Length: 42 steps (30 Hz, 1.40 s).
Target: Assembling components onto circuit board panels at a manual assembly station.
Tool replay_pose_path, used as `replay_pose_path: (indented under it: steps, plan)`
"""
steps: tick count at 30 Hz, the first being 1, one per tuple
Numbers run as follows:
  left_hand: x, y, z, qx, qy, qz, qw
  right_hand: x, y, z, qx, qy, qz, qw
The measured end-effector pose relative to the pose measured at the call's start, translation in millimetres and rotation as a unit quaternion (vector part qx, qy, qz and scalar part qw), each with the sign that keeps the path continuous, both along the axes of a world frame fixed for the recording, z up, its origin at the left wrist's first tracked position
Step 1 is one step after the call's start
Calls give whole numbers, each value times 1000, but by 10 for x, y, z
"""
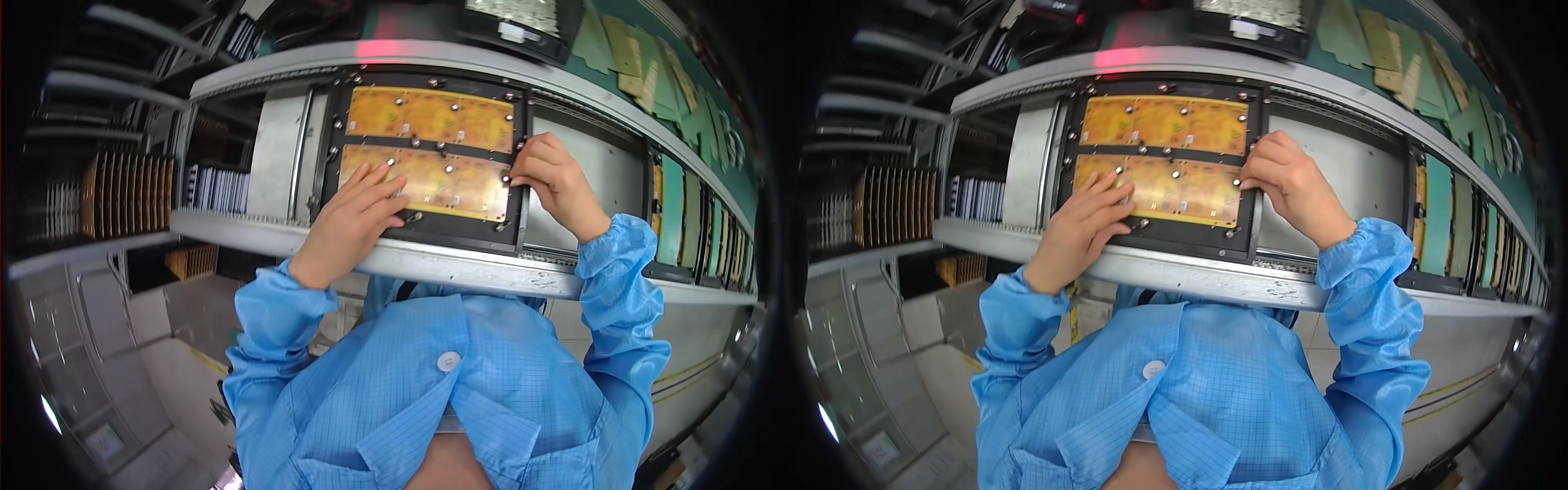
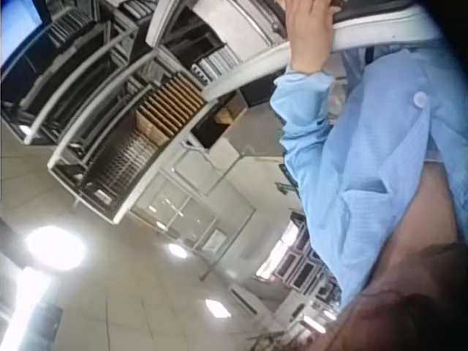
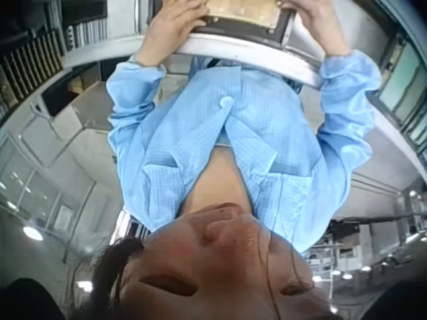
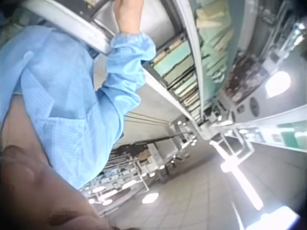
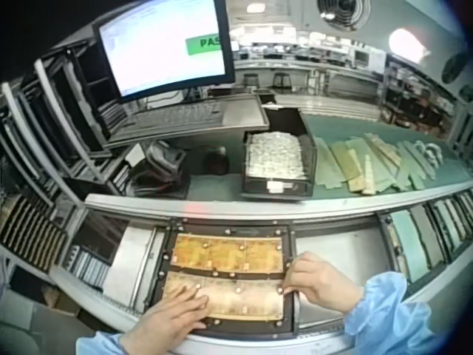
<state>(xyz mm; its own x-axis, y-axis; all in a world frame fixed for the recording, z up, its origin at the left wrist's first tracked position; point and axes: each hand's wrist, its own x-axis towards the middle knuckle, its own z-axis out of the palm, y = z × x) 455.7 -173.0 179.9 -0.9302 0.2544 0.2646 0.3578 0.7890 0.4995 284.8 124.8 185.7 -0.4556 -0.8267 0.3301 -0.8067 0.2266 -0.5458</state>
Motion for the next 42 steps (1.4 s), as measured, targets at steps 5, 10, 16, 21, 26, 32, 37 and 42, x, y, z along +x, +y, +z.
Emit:
replay_pose_path:
  steps: [5,10,16,21,26,32,37,42]
  plan:
    - [-97,108,23,-39,14,14,999,84,-174,-156,-58,55,-128,989]
    - [-99,106,-39,-163,86,-31,982,108,-224,-94,-50,29,-137,989]
    - [-304,-33,135,-253,111,-132,952,222,28,95,-13,-90,8,996]
    - [-395,-19,195,-203,68,-137,967,272,150,6,20,-141,31,989]
    - [-41,536,258,-62,-45,244,967,54,62,54,20,0,170,985]
    - [-228,1005,-130,75,-115,758,637,-474,-291,159,49,16,436,899]
    - [-156,979,-142,63,-108,794,595,-369,-176,193,-68,-75,42,994]
    - [-142,1063,-89,51,-163,778,605,-136,-33,-88,9,-114,-115,987]
